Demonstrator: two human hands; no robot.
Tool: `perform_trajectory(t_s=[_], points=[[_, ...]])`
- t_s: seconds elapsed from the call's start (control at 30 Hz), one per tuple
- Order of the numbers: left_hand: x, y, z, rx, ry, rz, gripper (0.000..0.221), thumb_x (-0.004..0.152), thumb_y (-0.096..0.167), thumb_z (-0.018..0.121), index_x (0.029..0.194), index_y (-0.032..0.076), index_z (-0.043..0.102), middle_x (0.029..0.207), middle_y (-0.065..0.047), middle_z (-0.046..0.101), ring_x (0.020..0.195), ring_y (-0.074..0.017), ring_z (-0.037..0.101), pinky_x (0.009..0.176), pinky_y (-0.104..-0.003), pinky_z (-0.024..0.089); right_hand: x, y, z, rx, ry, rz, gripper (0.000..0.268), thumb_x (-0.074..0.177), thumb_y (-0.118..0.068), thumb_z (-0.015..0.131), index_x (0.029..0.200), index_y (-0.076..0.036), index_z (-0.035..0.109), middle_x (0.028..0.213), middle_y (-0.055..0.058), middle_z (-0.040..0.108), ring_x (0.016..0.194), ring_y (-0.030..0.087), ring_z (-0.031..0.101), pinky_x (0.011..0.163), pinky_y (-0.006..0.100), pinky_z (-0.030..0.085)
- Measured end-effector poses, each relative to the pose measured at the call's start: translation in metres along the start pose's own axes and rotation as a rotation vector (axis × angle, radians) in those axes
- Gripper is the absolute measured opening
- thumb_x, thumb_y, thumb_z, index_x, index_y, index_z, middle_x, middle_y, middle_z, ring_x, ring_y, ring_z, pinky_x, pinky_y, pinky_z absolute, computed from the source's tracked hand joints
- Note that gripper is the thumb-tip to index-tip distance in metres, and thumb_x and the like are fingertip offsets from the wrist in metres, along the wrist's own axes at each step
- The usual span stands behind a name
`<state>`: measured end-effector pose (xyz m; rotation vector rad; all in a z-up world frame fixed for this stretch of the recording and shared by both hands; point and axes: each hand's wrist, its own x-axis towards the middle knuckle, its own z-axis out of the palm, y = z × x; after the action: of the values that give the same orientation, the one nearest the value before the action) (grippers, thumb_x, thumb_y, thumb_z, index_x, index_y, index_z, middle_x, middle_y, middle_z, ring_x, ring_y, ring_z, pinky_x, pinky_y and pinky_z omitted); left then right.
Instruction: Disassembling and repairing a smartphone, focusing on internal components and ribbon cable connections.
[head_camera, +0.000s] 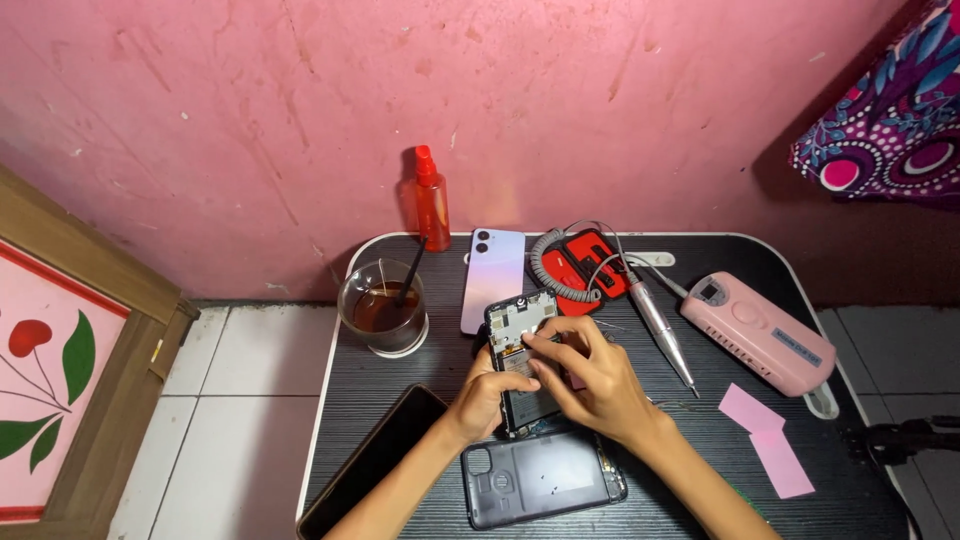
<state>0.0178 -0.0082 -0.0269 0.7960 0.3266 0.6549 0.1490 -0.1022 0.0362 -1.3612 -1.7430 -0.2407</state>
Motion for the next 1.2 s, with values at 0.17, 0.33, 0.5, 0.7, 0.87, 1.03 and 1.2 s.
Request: perform_trajectory(t_s=[0.17,0.33,0.5,0.7,0.87,1.03,1.2], points=[[-0.001,0.004,0.000,-0.064,0.015,-0.027,0.059,0.059,-0.021,0.061,0.115,-0.003,0.063,0.097,-0.017,0.070,0.083,-0.0224,0.064,0.075,-0.035,0.054,-0.002,0.000,0.001,-0.037,-0.028,-0.029,0.025,0.087,-0.011,0.071,0.111,-0.010,0.077,0.108,0.009,0.068,0.049,0.020,0.062,0.045,0.032,0.052],[0.021,-0.053,-0.056,-0.262,0.058,-0.090,0.061,0.057,-0.021,0.055,0.115,-0.004,0.061,0.098,-0.018,0.066,0.080,-0.0247,0.059,0.072,-0.033,0.048,0.000,-0.008,-0.001,-0.016,-0.079,-0.028,0.030,0.086,-0.015,0.073,0.116,-0.009,0.075,0.109,0.011,0.066,0.050,0.022,0.064,0.045,0.035,0.053],[-0.005,0.005,0.004,-0.353,0.015,-0.177,0.072,0.096,0.067,0.038,0.127,0.006,0.062,0.112,-0.013,0.070,0.094,-0.0188,0.067,0.083,-0.032,0.057,0.008,-0.022,-0.008,0.042,-0.285,0.155,0.065,0.070,-0.034,0.090,0.125,-0.007,0.068,0.120,0.013,0.061,0.058,0.027,0.068,0.051,0.041,0.056],[0.003,0.019,0.011,-0.262,0.092,-0.218,0.074,0.095,0.071,0.040,0.119,0.006,0.067,0.107,-0.012,0.073,0.094,-0.0186,0.071,0.091,-0.036,0.057,0.012,-0.022,-0.011,0.057,-0.434,0.250,0.086,0.060,-0.035,0.095,0.132,-0.004,0.061,0.129,0.017,0.055,0.068,0.033,0.070,0.058,0.050,0.057],[0.006,0.014,0.005,-0.191,0.072,-0.194,0.070,0.098,0.066,0.035,0.121,0.008,0.066,0.108,-0.015,0.074,0.094,-0.0201,0.072,0.088,-0.037,0.059,0.015,-0.022,-0.012,0.033,-0.516,0.297,0.097,0.055,-0.040,0.099,0.137,-0.008,0.058,0.132,0.013,0.051,0.075,0.033,0.072,0.061,0.050,0.060],[0.005,0.007,0.000,-0.153,0.078,-0.209,0.070,0.099,0.066,0.035,0.120,0.007,0.066,0.107,-0.014,0.074,0.094,-0.0188,0.073,0.088,-0.036,0.059,0.015,-0.021,-0.011,0.052,-0.534,0.333,0.095,0.054,-0.038,0.100,0.134,-0.007,0.058,0.133,0.014,0.050,0.081,0.036,0.073,0.065,0.052,0.061],[0.010,0.005,-0.003,-0.190,0.020,-0.256,0.073,0.098,0.067,0.033,0.124,0.008,0.065,0.116,-0.022,0.071,0.101,-0.0265,0.071,0.094,-0.045,0.057,0.014,-0.018,-0.010,0.031,-0.537,0.363,0.101,0.049,-0.042,0.102,0.134,-0.010,0.057,0.131,0.009,0.048,0.074,0.037,0.073,0.064,0.051,0.059]])
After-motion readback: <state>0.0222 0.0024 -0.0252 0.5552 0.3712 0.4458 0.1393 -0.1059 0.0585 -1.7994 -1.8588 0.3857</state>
